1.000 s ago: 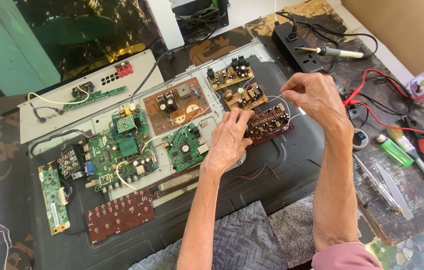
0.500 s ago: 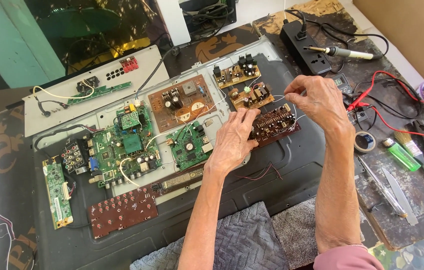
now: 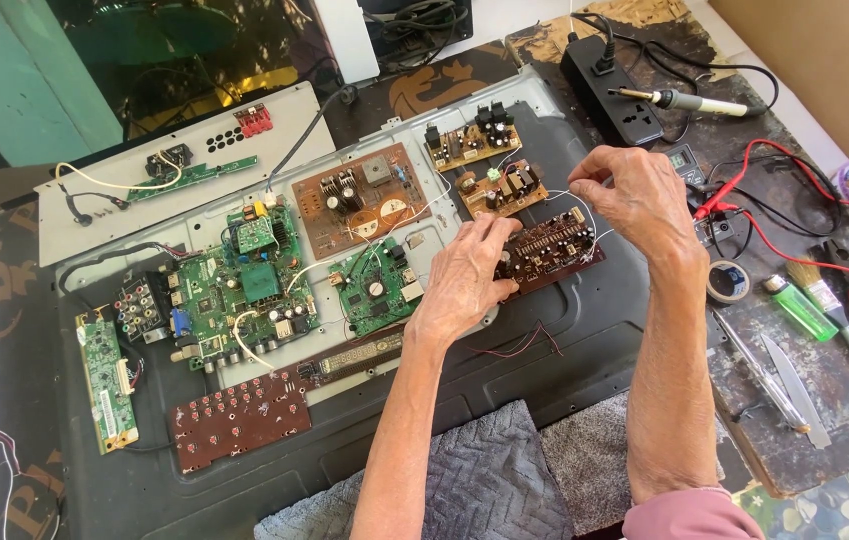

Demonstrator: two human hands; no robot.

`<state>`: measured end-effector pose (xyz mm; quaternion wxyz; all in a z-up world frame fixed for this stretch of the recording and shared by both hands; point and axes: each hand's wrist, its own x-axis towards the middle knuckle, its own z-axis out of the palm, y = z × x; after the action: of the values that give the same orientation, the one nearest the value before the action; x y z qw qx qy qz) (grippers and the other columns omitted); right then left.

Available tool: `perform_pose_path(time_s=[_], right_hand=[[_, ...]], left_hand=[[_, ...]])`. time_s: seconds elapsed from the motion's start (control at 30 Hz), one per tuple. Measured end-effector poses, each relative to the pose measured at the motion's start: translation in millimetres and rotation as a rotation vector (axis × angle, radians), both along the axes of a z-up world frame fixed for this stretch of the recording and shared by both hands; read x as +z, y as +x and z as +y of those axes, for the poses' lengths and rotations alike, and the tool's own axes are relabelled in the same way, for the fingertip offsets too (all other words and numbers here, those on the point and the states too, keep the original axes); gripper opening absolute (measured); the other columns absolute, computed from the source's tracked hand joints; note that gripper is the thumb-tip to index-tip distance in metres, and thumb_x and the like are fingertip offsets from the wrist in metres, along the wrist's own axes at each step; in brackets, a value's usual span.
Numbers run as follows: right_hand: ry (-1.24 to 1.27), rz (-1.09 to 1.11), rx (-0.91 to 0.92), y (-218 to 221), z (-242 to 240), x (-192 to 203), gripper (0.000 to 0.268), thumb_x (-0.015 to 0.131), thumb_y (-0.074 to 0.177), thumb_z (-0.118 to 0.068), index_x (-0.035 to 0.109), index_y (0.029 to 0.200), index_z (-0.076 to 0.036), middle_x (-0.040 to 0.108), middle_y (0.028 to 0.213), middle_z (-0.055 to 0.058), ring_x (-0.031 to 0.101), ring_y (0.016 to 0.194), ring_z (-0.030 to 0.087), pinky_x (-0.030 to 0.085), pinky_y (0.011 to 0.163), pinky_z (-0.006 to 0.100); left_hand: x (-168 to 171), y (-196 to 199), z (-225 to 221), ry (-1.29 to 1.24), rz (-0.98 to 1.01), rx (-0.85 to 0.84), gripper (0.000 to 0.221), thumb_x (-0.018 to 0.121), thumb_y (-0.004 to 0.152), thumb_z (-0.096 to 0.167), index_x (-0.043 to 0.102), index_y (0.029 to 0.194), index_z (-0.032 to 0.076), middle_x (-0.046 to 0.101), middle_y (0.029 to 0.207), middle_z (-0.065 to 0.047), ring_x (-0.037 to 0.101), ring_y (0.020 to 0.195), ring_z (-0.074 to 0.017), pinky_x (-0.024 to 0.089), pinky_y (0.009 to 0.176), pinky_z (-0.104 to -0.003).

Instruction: Connecting and organizing wires on circuit boards inside an open television chassis during a repair process.

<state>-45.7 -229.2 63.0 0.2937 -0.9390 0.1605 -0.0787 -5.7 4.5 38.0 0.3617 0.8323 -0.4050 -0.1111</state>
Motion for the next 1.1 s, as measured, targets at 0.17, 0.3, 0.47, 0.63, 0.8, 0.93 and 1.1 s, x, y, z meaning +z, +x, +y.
perform_pose_path(time_s=[0.17, 0.3, 0.47, 0.63, 0.8, 0.93, 1.1], right_hand=[[0.011, 0.001, 0.003, 1, 2, 1, 0.01, 0.074, 0.091, -0.019, 0.077, 0.1, -0.017, 0.072, 0.084, 0.002, 0.073, 0.072, 0.019, 0.05, 0.087, 0.043], [0.011, 0.009, 0.007, 1, 3, 2, 0.009, 0.075, 0.091, -0.019, 0.077, 0.099, -0.017, 0.072, 0.083, 0.002, 0.072, 0.072, 0.018, 0.05, 0.087, 0.043], [-0.038, 0.034, -0.019, -1, -7, -2, 0.01, 0.076, 0.086, -0.019, 0.077, 0.096, -0.018, 0.071, 0.079, 0.002, 0.073, 0.073, 0.02, 0.05, 0.087, 0.043], [-0.022, 0.008, -0.007, -5, -3, 2, 0.01, 0.076, 0.087, -0.018, 0.078, 0.096, -0.016, 0.072, 0.08, 0.003, 0.073, 0.073, 0.02, 0.05, 0.085, 0.043], [0.006, -0.007, 0.034, 0, 4, -2, 0.011, 0.076, 0.084, -0.016, 0.077, 0.095, -0.013, 0.072, 0.078, 0.005, 0.072, 0.072, 0.022, 0.051, 0.082, 0.045], [0.003, 0.025, 0.069, 1, 11, 3, 0.009, 0.074, 0.084, -0.018, 0.077, 0.093, -0.016, 0.072, 0.075, 0.002, 0.073, 0.074, 0.021, 0.052, 0.083, 0.043], [0.036, 0.035, 0.101, 3, 30, 16, 0.008, 0.073, 0.086, -0.014, 0.078, 0.092, -0.014, 0.072, 0.074, 0.003, 0.071, 0.072, 0.02, 0.051, 0.085, 0.043]], left_hand=[[1, -2, 1, 0.004, -0.042, 0.009, 0.068, 0.084, 0.074, 0.007, 0.053, 0.134, 0.012, 0.055, 0.11, -0.008, 0.056, 0.119, -0.0346, 0.053, 0.091, -0.051], [0, -1, 3, 0.011, -0.013, 0.009, 0.069, 0.085, 0.074, 0.009, 0.053, 0.135, 0.013, 0.055, 0.11, -0.007, 0.056, 0.119, -0.0328, 0.053, 0.092, -0.048], [7, 0, 3, -0.002, 0.041, 0.025, 0.067, 0.086, 0.075, 0.014, 0.054, 0.135, 0.012, 0.053, 0.115, -0.011, 0.055, 0.121, -0.0359, 0.052, 0.095, -0.054], [10, 1, 6, -0.008, 0.028, 0.055, 0.056, 0.081, 0.082, 0.02, 0.058, 0.132, 0.01, 0.054, 0.111, -0.01, 0.056, 0.12, -0.0331, 0.053, 0.096, -0.052], [8, 7, 7, -0.053, 0.006, 0.094, 0.036, 0.074, 0.09, 0.018, 0.063, 0.123, 0.009, 0.054, 0.108, -0.009, 0.057, 0.12, -0.0321, 0.053, 0.095, -0.051], [-11, 13, 5, -0.11, -0.051, 0.168, 0.008, 0.069, 0.094, 0.014, 0.067, 0.102, 0.012, 0.056, 0.096, -0.003, 0.062, 0.112, -0.0276, 0.058, 0.087, -0.046], [-26, 17, 3, -0.122, -0.083, 0.231, 0.004, 0.067, 0.094, 0.014, 0.066, 0.091, 0.016, 0.057, 0.088, 0.0, 0.064, 0.102, -0.0231, 0.059, 0.08, -0.041]])
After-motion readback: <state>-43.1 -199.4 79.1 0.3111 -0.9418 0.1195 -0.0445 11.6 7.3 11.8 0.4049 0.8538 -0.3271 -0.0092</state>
